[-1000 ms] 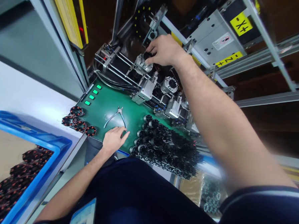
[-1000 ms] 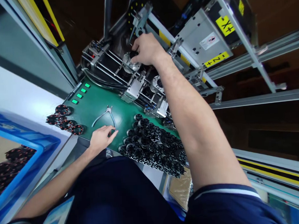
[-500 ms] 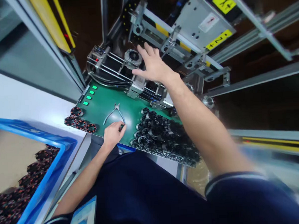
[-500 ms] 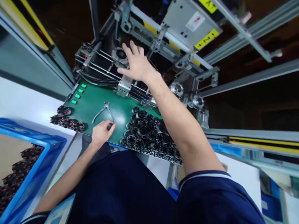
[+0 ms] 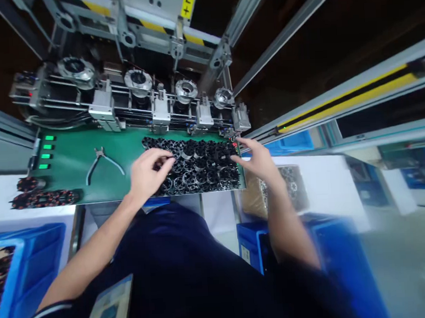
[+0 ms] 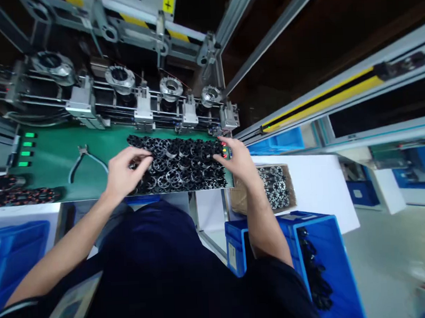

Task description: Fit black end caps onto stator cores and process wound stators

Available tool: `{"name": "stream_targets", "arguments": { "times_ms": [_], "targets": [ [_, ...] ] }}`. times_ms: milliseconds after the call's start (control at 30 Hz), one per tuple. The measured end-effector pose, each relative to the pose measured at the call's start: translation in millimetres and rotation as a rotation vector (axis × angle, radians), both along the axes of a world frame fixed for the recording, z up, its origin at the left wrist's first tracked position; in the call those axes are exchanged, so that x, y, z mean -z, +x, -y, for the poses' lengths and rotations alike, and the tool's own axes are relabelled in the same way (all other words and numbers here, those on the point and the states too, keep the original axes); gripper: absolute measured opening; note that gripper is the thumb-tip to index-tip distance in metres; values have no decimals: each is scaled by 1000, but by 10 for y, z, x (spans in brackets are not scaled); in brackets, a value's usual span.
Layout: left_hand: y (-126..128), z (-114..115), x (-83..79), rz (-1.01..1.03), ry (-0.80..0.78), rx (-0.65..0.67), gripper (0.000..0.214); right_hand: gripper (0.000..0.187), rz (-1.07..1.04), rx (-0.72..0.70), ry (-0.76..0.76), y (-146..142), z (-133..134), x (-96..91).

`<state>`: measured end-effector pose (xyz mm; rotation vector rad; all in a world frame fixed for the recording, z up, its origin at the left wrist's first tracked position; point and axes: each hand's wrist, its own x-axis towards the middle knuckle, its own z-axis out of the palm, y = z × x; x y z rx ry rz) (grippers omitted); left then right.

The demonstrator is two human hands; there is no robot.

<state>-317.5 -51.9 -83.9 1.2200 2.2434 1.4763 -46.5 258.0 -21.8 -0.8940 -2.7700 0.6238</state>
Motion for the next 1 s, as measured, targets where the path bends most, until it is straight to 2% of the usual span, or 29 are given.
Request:
{"name": "stream_targets", "arguments": {
  "times_ms": [67,133,200,267,367,467,600,700,767,833,900,1000],
  "targets": [
    [283,-470,-194,-177,-11,249,25,63,15,-9,-19,97,21,213],
    [546,-887,-289,-359,-140,432,28,59,14,-13,-39,123,46,352],
    [745,-1206,-294,-468,-277,530,29,60,0,-7,-56,129,54,442],
    [861,-1413,-245,-504,-347,562,25,64,-24,11,-67,135,40,511],
    [902,-1564,-163,-510,-384,566,22,66,-63,50,-84,145,-5,600],
    [878,-1616,-148,-483,-384,566,16,59,-93,77,-110,153,-46,641],
    [831,-1542,-245,-405,-322,540,16,58,-159,107,-115,179,-36,528],
    [639,-1333,-372,-307,-258,419,26,68,-253,155,-91,167,32,312],
    [355,-1162,-466,-170,-154,244,51,70,-342,172,-79,74,84,142],
    [-41,-1034,-546,-74,-35,39,72,69,-436,154,-85,-131,105,-9],
    [-474,-996,-584,-103,28,-109,64,68,-524,118,-102,-445,64,-95],
    [-979,-1089,-534,-161,62,-173,57,69,-587,108,-126,-1011,-108,-46]
  ]
}}
